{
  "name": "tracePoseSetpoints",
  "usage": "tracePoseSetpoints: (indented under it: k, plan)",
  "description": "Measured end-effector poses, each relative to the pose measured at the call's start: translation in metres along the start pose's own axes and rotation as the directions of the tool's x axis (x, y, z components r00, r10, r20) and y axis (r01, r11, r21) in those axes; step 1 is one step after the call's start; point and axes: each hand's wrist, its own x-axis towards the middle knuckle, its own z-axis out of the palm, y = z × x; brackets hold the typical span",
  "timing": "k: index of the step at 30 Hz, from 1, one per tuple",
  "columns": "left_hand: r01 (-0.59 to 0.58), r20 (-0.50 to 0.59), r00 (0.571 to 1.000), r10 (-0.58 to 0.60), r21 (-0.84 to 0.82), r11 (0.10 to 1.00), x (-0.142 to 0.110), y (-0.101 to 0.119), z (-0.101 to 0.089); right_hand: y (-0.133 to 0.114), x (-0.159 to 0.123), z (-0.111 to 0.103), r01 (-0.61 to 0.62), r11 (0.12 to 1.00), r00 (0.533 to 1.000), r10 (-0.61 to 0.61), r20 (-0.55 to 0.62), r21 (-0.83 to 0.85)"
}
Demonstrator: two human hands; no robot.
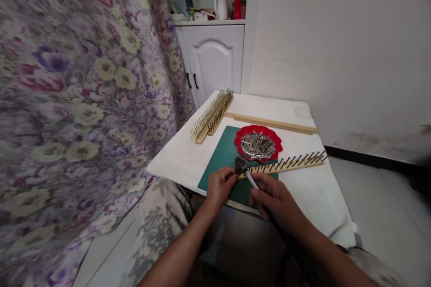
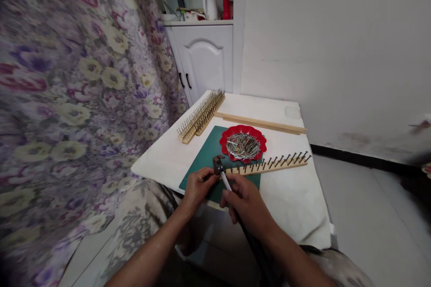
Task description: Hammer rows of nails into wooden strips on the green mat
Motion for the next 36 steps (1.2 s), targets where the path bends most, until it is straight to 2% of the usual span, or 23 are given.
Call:
tracePoseSetpoints:
  k: [7, 16, 27, 32, 36]
  plan:
    - [-0.008, -0.012, 1.000, 0.008, -0.036, 0.999, 0.000, 0.001, 0.000, -0.006, -0.002, -0.001, 0.021, 1.000, 0.998, -0.021, -0.059, 0.006]
    - [0.003, 0.005, 1.000, -0.003, -0.002, 1.000, 0.002, 0.003, -0.002, 0.001, 0.003, 0.004, 0.006, 1.000, 1.000, -0.006, 0.002, 0.028]
    - [-0.022, 0.013, 1.000, 0.021, 0.003, 1.000, 0.005, -0.003, -0.003, -0.002, 0.005, 0.006, 0.033, 0.998, 0.999, -0.032, -0.021, 0.054]
    - [-0.050, 0.059, 0.997, 0.048, 0.040, 0.998, 0.005, 0.000, -0.016, -0.011, 0.006, -0.013, 0.130, 0.989, 0.983, -0.118, -0.142, 0.073]
    - [-0.122, 0.005, 0.992, 0.122, 0.101, 0.987, 0.022, 0.015, -0.038, -0.020, 0.009, -0.039, 0.206, 0.976, 0.938, -0.178, -0.298, 0.065]
